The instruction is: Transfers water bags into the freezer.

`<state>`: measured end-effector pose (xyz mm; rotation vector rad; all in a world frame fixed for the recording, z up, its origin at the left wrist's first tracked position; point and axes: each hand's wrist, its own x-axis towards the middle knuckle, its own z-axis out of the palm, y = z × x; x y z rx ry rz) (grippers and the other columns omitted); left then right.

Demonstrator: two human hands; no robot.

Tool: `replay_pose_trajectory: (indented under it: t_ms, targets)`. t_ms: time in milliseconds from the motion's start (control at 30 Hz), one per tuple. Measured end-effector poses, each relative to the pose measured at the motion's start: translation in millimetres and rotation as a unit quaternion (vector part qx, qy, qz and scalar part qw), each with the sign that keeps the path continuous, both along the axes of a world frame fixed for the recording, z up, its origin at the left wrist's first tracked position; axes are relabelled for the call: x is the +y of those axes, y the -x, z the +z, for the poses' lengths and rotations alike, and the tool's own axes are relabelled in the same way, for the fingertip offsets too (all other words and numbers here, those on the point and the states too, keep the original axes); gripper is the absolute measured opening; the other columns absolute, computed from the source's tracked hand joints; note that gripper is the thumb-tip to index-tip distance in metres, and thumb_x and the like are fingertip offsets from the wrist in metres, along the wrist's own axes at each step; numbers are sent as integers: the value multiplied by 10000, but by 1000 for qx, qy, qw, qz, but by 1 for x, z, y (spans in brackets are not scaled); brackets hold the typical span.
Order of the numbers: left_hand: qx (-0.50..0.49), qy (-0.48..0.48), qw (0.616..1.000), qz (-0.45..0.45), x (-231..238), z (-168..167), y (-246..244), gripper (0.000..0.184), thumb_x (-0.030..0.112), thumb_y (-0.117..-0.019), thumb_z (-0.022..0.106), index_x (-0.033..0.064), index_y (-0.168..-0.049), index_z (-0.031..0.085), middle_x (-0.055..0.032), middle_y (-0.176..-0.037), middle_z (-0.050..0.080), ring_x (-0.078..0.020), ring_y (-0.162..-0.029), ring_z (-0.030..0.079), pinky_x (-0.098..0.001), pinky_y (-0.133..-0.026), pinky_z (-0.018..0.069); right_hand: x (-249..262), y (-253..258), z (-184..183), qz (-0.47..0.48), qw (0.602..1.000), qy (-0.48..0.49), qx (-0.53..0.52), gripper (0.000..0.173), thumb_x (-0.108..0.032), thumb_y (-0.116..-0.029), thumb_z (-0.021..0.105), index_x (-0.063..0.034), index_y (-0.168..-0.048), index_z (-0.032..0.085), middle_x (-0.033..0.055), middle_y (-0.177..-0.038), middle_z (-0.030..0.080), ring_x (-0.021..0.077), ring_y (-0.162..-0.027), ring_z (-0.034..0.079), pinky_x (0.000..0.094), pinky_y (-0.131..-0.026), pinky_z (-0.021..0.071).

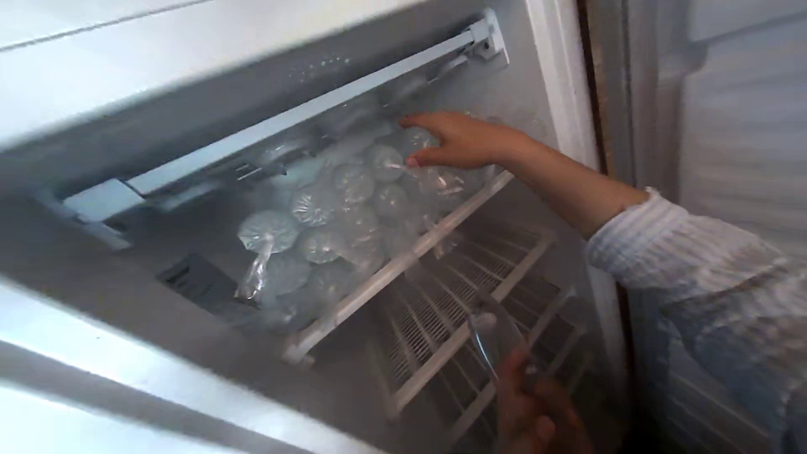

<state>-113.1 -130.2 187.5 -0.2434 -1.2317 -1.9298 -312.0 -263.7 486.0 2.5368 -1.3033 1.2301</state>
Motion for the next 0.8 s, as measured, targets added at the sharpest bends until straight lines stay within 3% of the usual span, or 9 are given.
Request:
replay_pose_trajectory:
  t_ms: [100,200,233,300,400,500,600,667,800]
  targets:
    - [22,15,1000,5,-12,18,10,592,324,-950,699,365,-1486,450,-21,-1041,751,-130,-786,735,-263,-659,613,-14,-3,5,-17,999,-49,8,732,-420,-1032,596,-39,-1597,328,201,-1580,440,366,-1483,386,653,-1207,204]
    - [39,-11,999,-2,-22,45,22,596,318,-918,728,364,-1457,477,-11,-1042,742,-148,-804,737,-283,-665,620,-6,-2,0,-22,999,-30,-12,809,-442,-1022,605,-29,-1622,252,208,-1613,391,366,-1507,349,639,-1236,132]
    - [35,-24,999,2,-26,55,27,590,326,-903,742,345,-1434,487,-3,-1014,743,-146,-794,740,-290,-658,624,3,2,-8,-9,999,8,-33,775,-408,-1032,597,-16,-1614,268,211,-1620,376,348,-1514,342,595,-1251,149]
    - [27,-45,999,1,-32,79,36,521,338,-867,767,264,-1337,554,6,-951,738,-134,-771,731,-286,-650,615,35,16,-32,40,987,115,-108,624,-304,-1054,556,5,-1565,374,192,-1584,438,270,-1469,429,430,-1223,323]
    - [23,-48,999,3,-38,123,59,355,323,-828,787,137,-1108,674,-2,-831,720,-110,-685,700,-251,-602,585,113,39,-105,96,944,199,-245,515,-386,-1082,448,-33,-1446,533,90,-1444,578,161,-1255,599,323,-1027,535]
    - [7,-19,999,51,-42,159,89,312,348,-881,696,194,-1139,611,35,-761,696,-77,-638,669,-228,-582,557,171,38,-196,30,908,243,-340,538,-677,-1003,415,-308,-1334,624,-99,-1317,662,80,-1156,650,283,-943,570]
    - [29,10,997,64,-54,177,121,266,335,-1007,486,247,-1256,514,63,-773,680,-67,-631,660,-227,-586,563,188,15,-236,-33,910,281,-303,680,-697,-902,598,-370,-1483,465,-170,-1515,469,19,-1388,460,242,-1139,427]
    - [69,-2,997,30,-65,185,141,217,342,-1015,470,259,-1196,557,42,-805,689,-94,-643,668,-254,-599,575,183,1,-235,-110,904,305,-277,694,-579,-924,665,-311,-1515,418,-117,-1575,386,20,-1458,358,241,-1197,343]
    - [106,-3,994,2,-88,201,163,358,398,-1048,266,266,-1213,556,39,-929,697,-119,-817,715,-296,-740,610,155,2,-201,-173,875,348,-290,399,-240,-1001,674,-117,-1367,571,90,-1425,532,57,-1299,546,198,-1073,480]
